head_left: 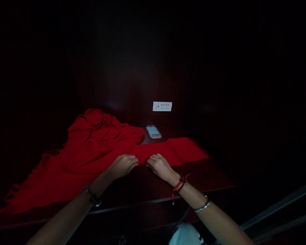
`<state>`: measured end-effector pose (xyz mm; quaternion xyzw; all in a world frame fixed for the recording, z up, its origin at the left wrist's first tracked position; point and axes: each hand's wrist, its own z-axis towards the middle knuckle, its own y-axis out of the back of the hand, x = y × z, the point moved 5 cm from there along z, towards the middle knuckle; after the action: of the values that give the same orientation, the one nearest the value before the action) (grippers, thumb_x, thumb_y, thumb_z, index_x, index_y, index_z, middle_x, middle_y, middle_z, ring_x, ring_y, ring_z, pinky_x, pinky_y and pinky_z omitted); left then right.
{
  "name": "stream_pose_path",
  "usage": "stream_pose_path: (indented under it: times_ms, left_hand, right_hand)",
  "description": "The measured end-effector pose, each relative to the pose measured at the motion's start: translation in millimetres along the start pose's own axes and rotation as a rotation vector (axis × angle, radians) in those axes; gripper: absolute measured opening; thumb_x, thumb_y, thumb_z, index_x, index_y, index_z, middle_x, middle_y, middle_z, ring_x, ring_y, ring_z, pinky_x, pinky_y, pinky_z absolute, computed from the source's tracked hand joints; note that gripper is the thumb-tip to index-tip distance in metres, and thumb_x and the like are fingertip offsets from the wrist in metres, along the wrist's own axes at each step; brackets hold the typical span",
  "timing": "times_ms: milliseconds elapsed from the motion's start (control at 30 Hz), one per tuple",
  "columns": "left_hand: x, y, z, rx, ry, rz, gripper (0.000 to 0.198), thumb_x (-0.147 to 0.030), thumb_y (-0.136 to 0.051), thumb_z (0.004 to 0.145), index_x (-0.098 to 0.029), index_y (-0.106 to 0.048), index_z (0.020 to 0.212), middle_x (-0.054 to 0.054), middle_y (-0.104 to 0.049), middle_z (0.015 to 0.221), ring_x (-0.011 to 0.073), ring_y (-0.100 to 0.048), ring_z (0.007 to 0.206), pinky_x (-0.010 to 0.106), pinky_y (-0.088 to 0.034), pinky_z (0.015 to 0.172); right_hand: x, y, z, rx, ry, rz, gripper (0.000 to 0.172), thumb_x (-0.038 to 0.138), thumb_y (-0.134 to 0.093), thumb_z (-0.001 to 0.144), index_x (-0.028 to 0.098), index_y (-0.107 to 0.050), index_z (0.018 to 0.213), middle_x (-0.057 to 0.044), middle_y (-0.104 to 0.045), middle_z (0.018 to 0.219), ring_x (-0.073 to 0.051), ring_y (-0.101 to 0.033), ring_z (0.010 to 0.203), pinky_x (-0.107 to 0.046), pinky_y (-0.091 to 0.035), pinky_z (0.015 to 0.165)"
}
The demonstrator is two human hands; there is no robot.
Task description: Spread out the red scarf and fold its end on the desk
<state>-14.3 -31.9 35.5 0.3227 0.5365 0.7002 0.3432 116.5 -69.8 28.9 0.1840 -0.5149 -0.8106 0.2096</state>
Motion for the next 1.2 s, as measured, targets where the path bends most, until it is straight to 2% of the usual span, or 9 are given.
stream_pose_path:
  times_ms: [133, 233, 400, 500, 600, 767, 933, 1100, 1200]
  left_hand:
    - [-6.6, 2.1, -2.5, -0.013, 0.050, 0.054, 0.025, -0.033, -0.037, 0.086, -0.020, -0.054, 0.099, 0.005, -0.056, 0.096, 0.0187, -0.052, 0.089, 0.030, -0.039, 0.078]
    - [-7.8, 5.4, -6.9, -0.050, 0.086, 0.088, 0.044, -0.038, -0.049, 0.078, -0.021, -0.042, 0.118, 0.009, -0.046, 0.112, 0.0232, -0.046, 0.101, 0.034, -0.038, 0.083]
    - [3.3, 5.0, -13.3, -0.017, 0.177, 0.028, 0.057, -0.015, -0.048, 0.072, -0.023, -0.033, 0.126, 0.008, -0.043, 0.116, 0.0223, -0.045, 0.104, 0.033, -0.039, 0.085]
    - [8.0, 5.9, -14.9, -0.015, 0.159, -0.068, 0.060, -0.011, -0.046, 0.072, -0.024, -0.030, 0.128, 0.006, -0.043, 0.121, 0.0203, -0.043, 0.109, 0.031, -0.037, 0.090]
    - [14.8, 7.8, -16.7, -0.025, 0.167, -0.195, 0.054, -0.011, -0.042, 0.076, -0.020, -0.030, 0.128, 0.005, -0.055, 0.106, 0.0158, -0.051, 0.098, 0.026, -0.040, 0.086]
    - [28.4, 6.2, -21.1, -0.074, 0.202, -0.268, 0.041, -0.023, -0.040, 0.084, -0.019, -0.037, 0.124, 0.005, -0.059, 0.104, 0.0148, -0.056, 0.088, 0.025, -0.043, 0.078]
    - [32.4, 4.0, -22.8, -0.078, 0.234, -0.269, 0.040, -0.025, -0.038, 0.086, -0.019, -0.035, 0.126, 0.005, -0.061, 0.099, 0.0149, -0.057, 0.082, 0.025, -0.043, 0.073]
    - [29.0, 9.4, -22.1, -0.040, 0.259, -0.241, 0.040, -0.024, -0.037, 0.086, -0.017, -0.034, 0.126, 0.007, -0.059, 0.103, 0.0171, -0.056, 0.087, 0.027, -0.042, 0.076]
    - [23.2, 11.0, -21.9, -0.029, 0.223, -0.255, 0.044, -0.032, -0.050, 0.079, -0.019, -0.039, 0.120, 0.005, -0.057, 0.104, 0.0183, -0.054, 0.093, 0.027, -0.041, 0.078]
  right_hand:
    - [-7.3, -1.0, -1.8, -0.013, -0.072, 0.024, 0.017, 0.022, -0.043, 0.086, 0.015, -0.057, 0.078, -0.005, -0.058, 0.077, -0.014, -0.050, 0.073, -0.025, -0.030, 0.069]
    - [-13.3, -0.2, -3.1, -0.009, -0.118, 0.040, 0.018, 0.022, -0.043, 0.086, 0.014, -0.056, 0.077, -0.005, -0.059, 0.075, -0.014, -0.050, 0.072, -0.025, -0.030, 0.069]
    - [-24.5, 1.0, -5.2, -0.044, -0.209, 0.084, 0.016, 0.023, -0.045, 0.085, 0.015, -0.059, 0.081, -0.005, -0.060, 0.077, -0.015, -0.052, 0.075, -0.025, -0.033, 0.071]
    - [-31.0, -1.2, -6.7, -0.059, -0.251, 0.133, 0.014, 0.021, -0.047, 0.084, 0.015, -0.060, 0.086, -0.005, -0.060, 0.080, -0.015, -0.053, 0.079, -0.025, -0.035, 0.073]
    - [-33.7, -2.1, -6.7, -0.064, -0.262, 0.172, 0.013, 0.019, -0.048, 0.083, 0.015, -0.059, 0.089, -0.005, -0.060, 0.083, -0.015, -0.053, 0.081, -0.025, -0.037, 0.074]
    - [-14.1, 6.3, 6.3, -0.069, -0.106, 0.179, 0.029, 0.022, -0.056, 0.078, 0.018, -0.052, 0.106, -0.006, -0.057, 0.097, -0.017, -0.049, 0.090, -0.029, -0.037, 0.079]
    - [8.8, 2.5, 30.2, -0.070, -0.003, 0.224, 0.014, 0.022, -0.056, 0.078, 0.016, -0.055, 0.090, -0.005, -0.058, 0.086, -0.016, -0.051, 0.079, -0.027, -0.038, 0.073]
    - [0.3, -11.0, 40.1, -0.120, -0.069, 0.326, 0.010, 0.021, -0.049, 0.083, 0.015, -0.056, 0.079, -0.004, -0.059, 0.075, -0.014, -0.052, 0.072, -0.023, -0.038, 0.067]
    - [-6.7, -12.9, 37.8, -0.123, -0.096, 0.348, 0.011, 0.021, -0.049, 0.083, 0.015, -0.057, 0.079, -0.004, -0.060, 0.075, -0.014, -0.053, 0.071, -0.023, -0.038, 0.066]
